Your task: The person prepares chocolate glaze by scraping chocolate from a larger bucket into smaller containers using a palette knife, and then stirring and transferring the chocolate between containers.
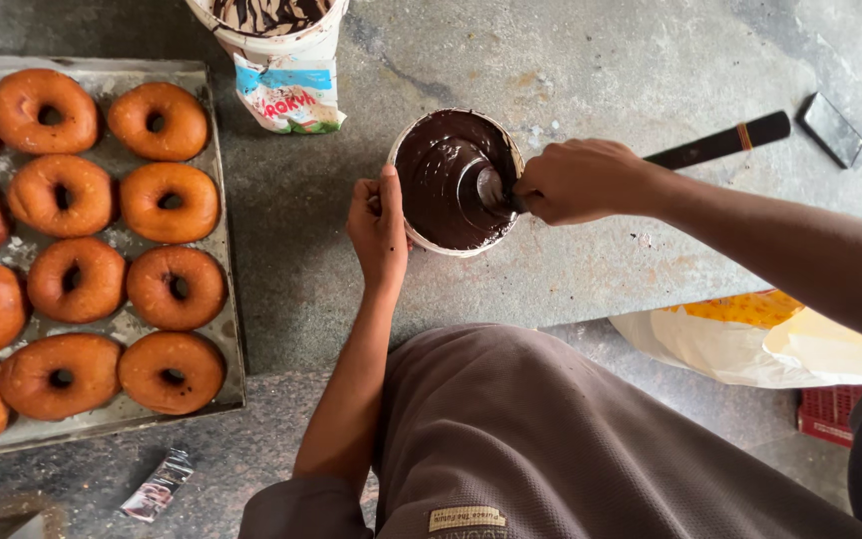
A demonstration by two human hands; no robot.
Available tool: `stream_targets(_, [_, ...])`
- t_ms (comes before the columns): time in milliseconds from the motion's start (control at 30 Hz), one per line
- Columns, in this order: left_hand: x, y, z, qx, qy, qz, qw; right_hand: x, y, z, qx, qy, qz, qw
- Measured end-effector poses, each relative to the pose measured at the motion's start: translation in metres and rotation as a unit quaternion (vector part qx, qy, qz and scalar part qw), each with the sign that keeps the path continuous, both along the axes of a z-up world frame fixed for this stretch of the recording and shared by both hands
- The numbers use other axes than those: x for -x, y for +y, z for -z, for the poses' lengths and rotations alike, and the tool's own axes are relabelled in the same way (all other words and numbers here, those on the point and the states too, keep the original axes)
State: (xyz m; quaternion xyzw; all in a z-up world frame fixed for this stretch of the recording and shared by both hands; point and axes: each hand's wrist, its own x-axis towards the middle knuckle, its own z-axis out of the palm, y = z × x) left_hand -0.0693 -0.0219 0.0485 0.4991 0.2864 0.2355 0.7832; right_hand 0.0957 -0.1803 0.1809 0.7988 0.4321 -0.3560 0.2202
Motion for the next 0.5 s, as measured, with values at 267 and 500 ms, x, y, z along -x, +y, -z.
stream_targets(267, [-0.001, 0.002, -0.003, 0.0, 0.034, 0.0, 0.999, -0.011, -0.007, -0.014, -0.082, 0.213, 0.274, 0.934])
stream_targets(500, [-0.001, 0.002, -0.002, 0.0, 0.006, 0.008, 1.0, -0.013, -0.01, -0.058, -0.182, 0.124, 0.279, 0.935])
